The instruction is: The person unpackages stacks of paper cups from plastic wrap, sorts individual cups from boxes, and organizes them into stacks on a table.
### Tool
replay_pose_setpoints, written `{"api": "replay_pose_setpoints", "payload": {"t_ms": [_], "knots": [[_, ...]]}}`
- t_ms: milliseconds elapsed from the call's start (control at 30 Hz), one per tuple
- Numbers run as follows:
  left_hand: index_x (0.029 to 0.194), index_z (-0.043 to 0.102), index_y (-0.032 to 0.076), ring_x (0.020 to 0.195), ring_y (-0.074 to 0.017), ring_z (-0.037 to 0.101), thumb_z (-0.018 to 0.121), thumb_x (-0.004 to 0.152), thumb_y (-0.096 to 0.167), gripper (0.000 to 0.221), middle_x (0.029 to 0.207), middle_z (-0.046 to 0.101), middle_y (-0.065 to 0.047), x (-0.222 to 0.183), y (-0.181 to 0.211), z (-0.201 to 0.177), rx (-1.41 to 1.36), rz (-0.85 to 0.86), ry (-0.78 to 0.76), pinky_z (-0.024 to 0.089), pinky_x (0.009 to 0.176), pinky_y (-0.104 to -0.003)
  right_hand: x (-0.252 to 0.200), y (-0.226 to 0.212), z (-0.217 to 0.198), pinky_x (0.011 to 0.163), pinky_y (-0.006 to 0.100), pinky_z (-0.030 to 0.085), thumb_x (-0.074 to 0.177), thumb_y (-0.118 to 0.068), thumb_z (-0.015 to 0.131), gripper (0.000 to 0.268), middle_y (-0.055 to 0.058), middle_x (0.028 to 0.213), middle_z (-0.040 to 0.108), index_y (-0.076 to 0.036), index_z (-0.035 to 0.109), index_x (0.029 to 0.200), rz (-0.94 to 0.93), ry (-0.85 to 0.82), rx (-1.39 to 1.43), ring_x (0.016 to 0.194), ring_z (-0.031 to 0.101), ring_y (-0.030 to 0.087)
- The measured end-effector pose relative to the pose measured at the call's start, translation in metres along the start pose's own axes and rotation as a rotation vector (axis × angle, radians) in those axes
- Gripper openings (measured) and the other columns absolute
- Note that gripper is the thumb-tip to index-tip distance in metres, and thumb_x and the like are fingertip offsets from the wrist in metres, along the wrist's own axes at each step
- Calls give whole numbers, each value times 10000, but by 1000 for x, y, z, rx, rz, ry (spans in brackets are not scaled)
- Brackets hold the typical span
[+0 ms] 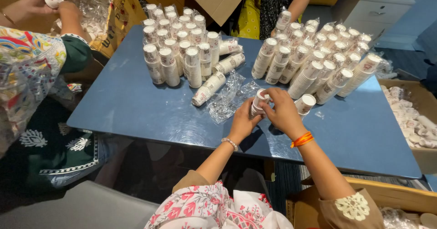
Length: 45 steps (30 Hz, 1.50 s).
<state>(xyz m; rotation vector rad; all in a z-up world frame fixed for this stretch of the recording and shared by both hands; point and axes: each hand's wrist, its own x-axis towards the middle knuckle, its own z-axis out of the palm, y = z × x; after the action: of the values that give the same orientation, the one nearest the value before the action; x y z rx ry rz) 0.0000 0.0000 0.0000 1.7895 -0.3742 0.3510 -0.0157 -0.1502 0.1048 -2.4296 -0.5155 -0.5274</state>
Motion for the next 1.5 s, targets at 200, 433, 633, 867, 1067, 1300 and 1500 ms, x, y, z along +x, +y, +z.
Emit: {"api": "replay_pose_setpoints", "payload": {"t_ms": [200, 433, 633, 867, 1067, 1300, 1500], "knots": [[1486, 349, 58, 1464, -429, 294, 844, 783, 223, 875, 1543, 374, -204, -20, 30, -15, 146, 56, 28, 286, 1181, -549, -78, -43, -93, 779, 416, 518, 898, -212, 688, 272, 140, 1134, 651, -78, 653, 1132, 7, 17, -193, 935, 664, 316], [1405, 492, 115, 1607, -389, 134, 710, 902, 109, 548, 1615, 359, -144, -70, 92, 18, 230, 380, 118, 174, 1324, -573, -291, 53, -139, 833, 377, 596, 859, -334, 754, 306, 34, 1006, 777, -210, 674, 1127, 848, -730, -381, 919, 759, 241], [1313, 569, 129, 1602, -391, 198, 696, 917, 102, 417, 1577, 417, -89, -108, 143, 80, 12, 516, -300, 272, 1308, -562, -453, 88, -57, 1054, 420, 434, 870, -327, 748, 592, 214, 1449, 545, -132, 594, 1407, 320, -736, 121, 1307, 495, 425], [1246, 618, 140, 1572, -382, 290, 704, 901, 107, 357, 1509, 509, -62, -128, 140, 85, 18, 496, -397, 344, 1261, -536, -440, 99, -48, 983, 380, 522, 829, -437, 715, 638, 139, 1363, 622, -187, 572, 1399, 565, -952, 113, 1191, 637, 319], [1166, 674, 142, 1524, -382, 328, 717, 888, 105, 284, 1437, 554, -63, -128, 140, 78, 85, 475, -364, 354, 1236, -549, -449, 117, -40, 946, 405, 528, 804, -396, 754, 613, 188, 1267, 656, -135, 588, 1334, 520, -1117, 47, 1102, 648, 357], [1132, 668, 133, 1521, -393, 357, 708, 872, 95, 265, 1411, 578, -55, -130, 133, 89, 42, 451, -402, 373, 1229, -539, -455, 109, -47, 924, 374, 560, 779, -245, 766, 461, 162, 1134, 728, -114, 656, 1208, 680, -1190, 15, 1081, 706, 314], [1105, 680, 119, 1512, -398, 360, 701, 885, 95, 222, 1404, 591, -62, -125, 133, 74, 47, 427, -397, 364, 1224, -544, -464, 124, -49, 951, 385, 545, 784, -273, 755, 518, 156, 1188, 723, -149, 659, 1278, 693, -1381, -231, 1122, 681, 315]]}}
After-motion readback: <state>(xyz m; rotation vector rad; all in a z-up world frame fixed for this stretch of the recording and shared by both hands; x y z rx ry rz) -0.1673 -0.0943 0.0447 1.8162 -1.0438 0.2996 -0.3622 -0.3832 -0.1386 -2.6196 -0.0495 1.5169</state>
